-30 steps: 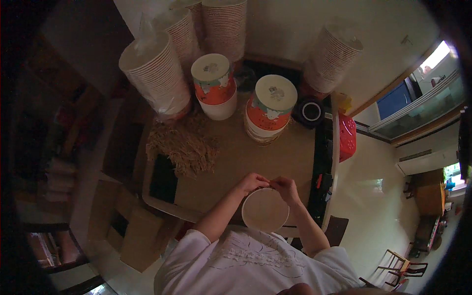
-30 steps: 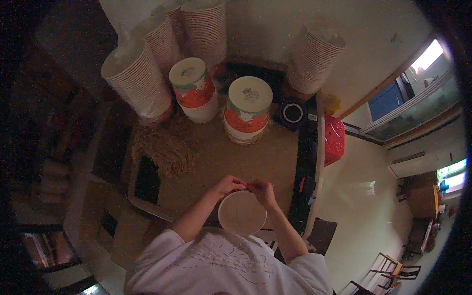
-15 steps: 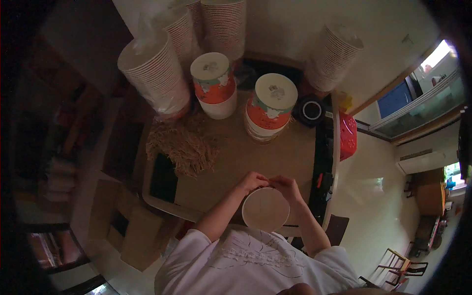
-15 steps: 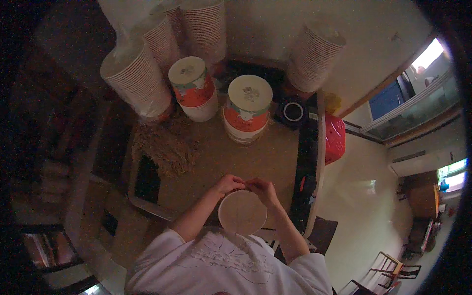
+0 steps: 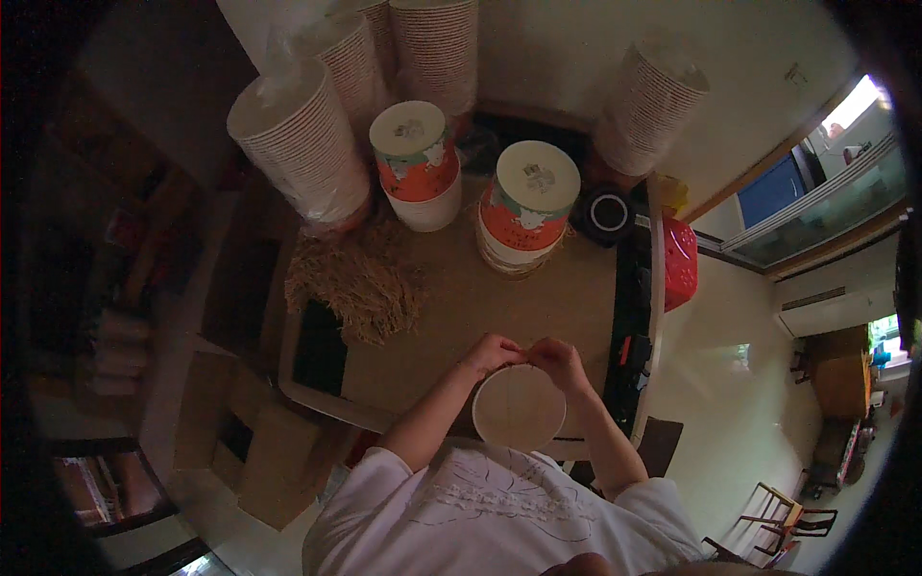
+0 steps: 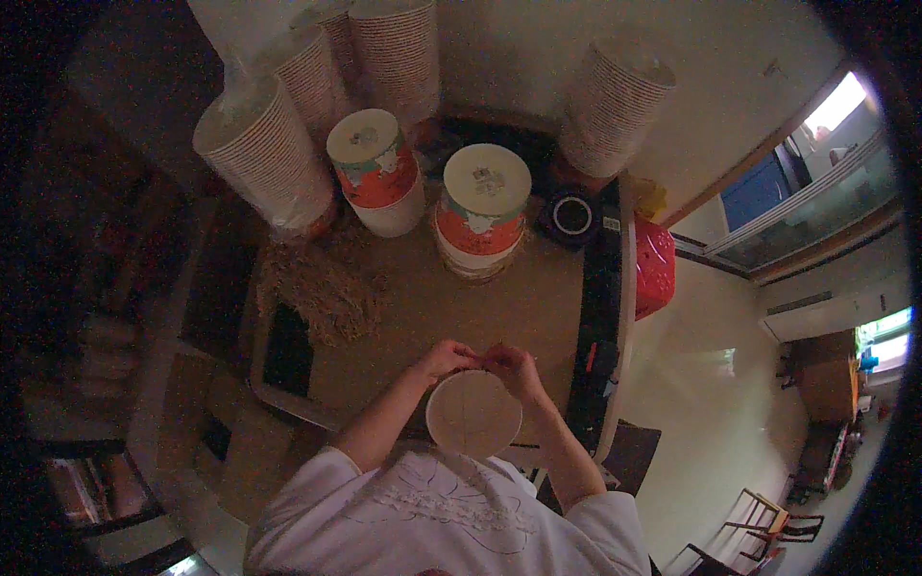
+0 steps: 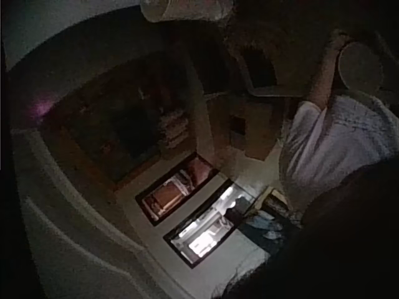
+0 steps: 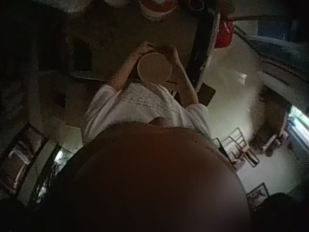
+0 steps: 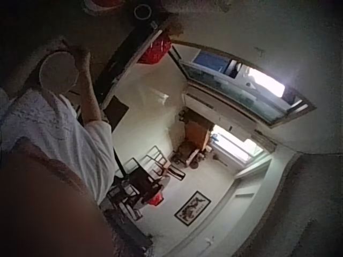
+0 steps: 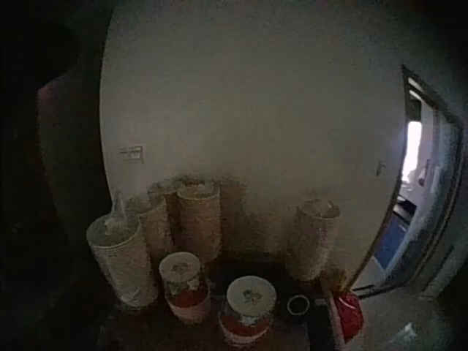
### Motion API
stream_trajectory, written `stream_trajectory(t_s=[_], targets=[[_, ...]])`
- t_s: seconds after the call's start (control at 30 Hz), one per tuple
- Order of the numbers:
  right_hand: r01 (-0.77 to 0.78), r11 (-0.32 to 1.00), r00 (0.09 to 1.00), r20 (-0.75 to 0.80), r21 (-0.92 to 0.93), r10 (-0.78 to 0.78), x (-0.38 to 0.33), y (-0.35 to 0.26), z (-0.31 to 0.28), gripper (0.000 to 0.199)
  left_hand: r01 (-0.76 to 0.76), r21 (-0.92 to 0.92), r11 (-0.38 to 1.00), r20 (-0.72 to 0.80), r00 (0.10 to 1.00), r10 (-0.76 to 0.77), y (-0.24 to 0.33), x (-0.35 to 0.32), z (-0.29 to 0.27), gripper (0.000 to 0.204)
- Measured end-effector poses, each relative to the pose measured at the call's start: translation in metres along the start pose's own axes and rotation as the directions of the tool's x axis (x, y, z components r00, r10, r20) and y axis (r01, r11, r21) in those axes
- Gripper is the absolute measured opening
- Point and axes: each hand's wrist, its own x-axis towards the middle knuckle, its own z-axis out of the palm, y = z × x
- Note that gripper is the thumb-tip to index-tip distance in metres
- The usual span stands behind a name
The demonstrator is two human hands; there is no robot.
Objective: The recorder is threading a string through the bottoms of printed paper cups to assemble them, likely for a lantern or decorative product.
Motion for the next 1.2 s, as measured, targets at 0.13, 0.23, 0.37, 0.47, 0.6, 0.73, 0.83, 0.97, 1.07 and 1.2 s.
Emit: stream_trajectory(t_s=[0.13, 0.23, 0.37, 0.47, 0.6, 0.73, 0.83, 0.97, 1.07, 1.2], targets=[[0.018, 1.0, 1.0, -0.008, -0.004, -0.018, 0.003, 0.014, -0.001, 0.007, -0.005, -0.017, 1.0, 0.032, 0.999, 0.006, -0.002, 0.001, -0.003, 0.018], [0.018, 0.995, 0.999, -0.034, 0.095, -0.015, 0.002, 0.023, -0.001, 0.005, -0.011, -0.1, 0.995, 0.076, 0.997, 0.019, 0.002, -0.002, -0.004, 0.019], [-0.003, 0.999, 0.999, -0.035, 0.037, 0.004, 0.001, 0.009, 0.001, 0.004, 0.032, -0.189, 0.981, 0.123, 0.992, -0.008, -0.005, 0.001, -0.009, 0.021], [-0.001, 1.0, 0.999, -0.032, -0.005, 0.001, -0.001, 0.011, -0.002, 0.003, 0.04, -0.217, 0.975, 0.13, 0.991, -0.012, 0.0, -0.002, -0.007, 0.02], [-0.03, 0.998, 0.999, -0.009, 0.057, 0.03, -0.002, 0.011, -0.001, 0.003, 0.039, -0.269, 0.962, 0.149, 0.989, 0.002, 0.0, -0.002, -0.008, 0.018], [0.008, 0.992, 1.0, 0.015, 0.125, -0.01, -0.002, 0.005, 0.0, 0.006, 0.032, -0.251, 0.968, 0.152, 0.988, 0.006, -0.006, 0.002, -0.01, 0.018], [-0.004, 0.995, 1.0, -0.012, 0.099, 0.005, -0.001, 0.006, 0.0, 0.009, 0.028, -0.262, 0.965, 0.138, 0.99, 0.008, -0.007, 0.004, -0.009, 0.016], [-0.062, 0.974, 0.998, 0.015, 0.219, 0.061, 0.001, 0.005, 0.0, 0.01, 0.042, -0.319, 0.947, 0.113, 0.994, -0.006, -0.01, 0.005, -0.009, 0.012], [-0.024, 0.988, 0.999, 0.036, 0.155, 0.018, 0.003, 0.005, 0.001, 0.01, 0.046, -0.315, 0.948, 0.095, 0.995, -0.017, -0.013, 0.007, -0.009, 0.012], [-0.038, 0.994, 0.999, 0.018, 0.098, 0.037, 0.004, 0.017, 0.0, 0.007, 0.024, -0.303, 0.953, 0.119, 0.993, 0.013, -0.005, 0.001, -0.006, 0.016]])
